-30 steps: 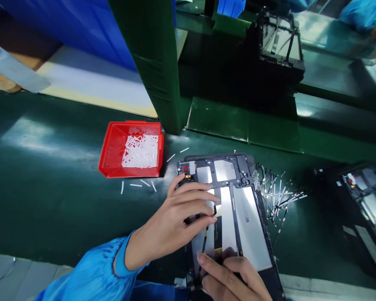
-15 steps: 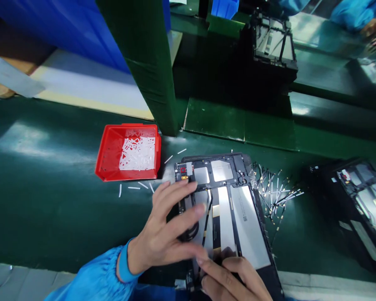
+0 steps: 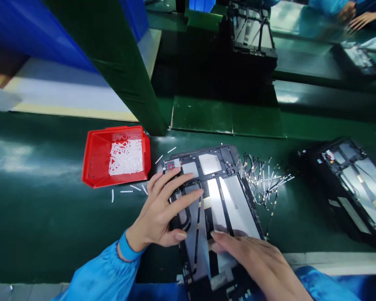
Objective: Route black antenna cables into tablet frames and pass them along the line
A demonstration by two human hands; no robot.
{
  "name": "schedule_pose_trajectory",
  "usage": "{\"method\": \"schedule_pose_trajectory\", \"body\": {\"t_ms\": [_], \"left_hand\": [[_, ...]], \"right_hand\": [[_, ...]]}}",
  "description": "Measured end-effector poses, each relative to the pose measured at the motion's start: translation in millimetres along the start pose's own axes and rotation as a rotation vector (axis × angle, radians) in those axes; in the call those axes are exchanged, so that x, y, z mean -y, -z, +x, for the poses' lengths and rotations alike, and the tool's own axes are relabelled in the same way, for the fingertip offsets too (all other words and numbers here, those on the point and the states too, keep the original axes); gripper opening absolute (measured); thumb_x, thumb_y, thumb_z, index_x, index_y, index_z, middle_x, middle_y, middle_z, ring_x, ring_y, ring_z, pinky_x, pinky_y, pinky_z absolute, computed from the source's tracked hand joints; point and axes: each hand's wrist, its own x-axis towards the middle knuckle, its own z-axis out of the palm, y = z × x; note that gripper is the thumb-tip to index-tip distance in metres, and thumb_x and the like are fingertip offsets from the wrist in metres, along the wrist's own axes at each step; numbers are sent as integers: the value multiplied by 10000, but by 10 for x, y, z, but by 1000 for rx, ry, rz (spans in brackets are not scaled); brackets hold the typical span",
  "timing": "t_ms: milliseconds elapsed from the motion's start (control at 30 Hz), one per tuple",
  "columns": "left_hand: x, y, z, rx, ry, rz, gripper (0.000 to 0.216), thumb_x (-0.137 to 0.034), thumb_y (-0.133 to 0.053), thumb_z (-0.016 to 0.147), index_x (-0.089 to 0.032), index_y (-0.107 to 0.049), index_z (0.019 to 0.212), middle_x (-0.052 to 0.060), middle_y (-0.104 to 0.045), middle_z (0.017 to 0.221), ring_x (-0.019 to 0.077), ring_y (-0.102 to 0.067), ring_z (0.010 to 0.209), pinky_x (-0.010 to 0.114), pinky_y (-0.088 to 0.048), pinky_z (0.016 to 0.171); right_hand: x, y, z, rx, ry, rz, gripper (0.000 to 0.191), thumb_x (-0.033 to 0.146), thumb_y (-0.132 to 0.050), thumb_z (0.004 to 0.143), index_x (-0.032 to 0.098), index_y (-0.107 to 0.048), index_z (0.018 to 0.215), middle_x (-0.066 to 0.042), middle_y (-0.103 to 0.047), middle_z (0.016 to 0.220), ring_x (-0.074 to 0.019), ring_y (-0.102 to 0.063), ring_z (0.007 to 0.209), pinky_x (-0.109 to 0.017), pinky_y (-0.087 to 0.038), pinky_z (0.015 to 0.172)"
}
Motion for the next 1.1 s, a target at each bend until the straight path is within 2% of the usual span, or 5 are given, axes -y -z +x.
{"method": "schedule_pose_trajectory", "body": {"t_ms": [133, 567, 800, 933, 1100], "left_hand": [[-12, -24, -21, -13, -1, 34, 614, -605, -202, 933, -318, -582, 1320, 73, -469, 1449, 350, -303, 1383, 547, -154, 1122], [-65, -104, -57, -226, 105, 8, 534, -579, -294, 949, -339, -517, 1370, -7, -236, 1599, 358, -170, 1464, 593, -115, 1170], [-776, -466, -711, -379, 665, -584, 668, -518, -342, 949, -242, -176, 1534, 47, -230, 1611, 270, -251, 1471, 434, -290, 1191], [-972, -642, -889, -302, 636, -585, 649, -451, -401, 949, -258, -200, 1534, 16, -215, 1617, 291, -175, 1489, 472, -214, 1219], [-936, -665, -845, -319, 517, -454, 625, -413, -331, 954, -254, -181, 1540, -12, -149, 1631, 320, -100, 1497, 526, -130, 1231]], "right_hand": [[13, -192, 0, 64, 195, -170, 743, 615, -176, 987, 43, -537, 1294, -122, -645, 1259, -154, -726, 847, -238, -568, 672], [268, -456, -470, 1, 343, -410, 360, 248, -320, 1022, 144, -659, 1084, -81, -669, 1211, -109, -637, 521, -263, -483, 501], [-284, -154, -660, -259, -129, -137, 538, 545, -486, 934, 134, -549, 1275, -128, -634, 1238, -237, -626, 1109, -309, -550, 856], [-629, -196, -798, -211, -424, 15, 426, 409, -598, 899, 237, -585, 1288, -77, -539, 1359, -245, -572, 1211, -360, -493, 1020], [-683, -227, -860, -155, -396, 190, 457, 335, -597, 908, 249, -554, 1355, -69, -430, 1495, -271, -446, 1351, -418, -426, 1076]]}}
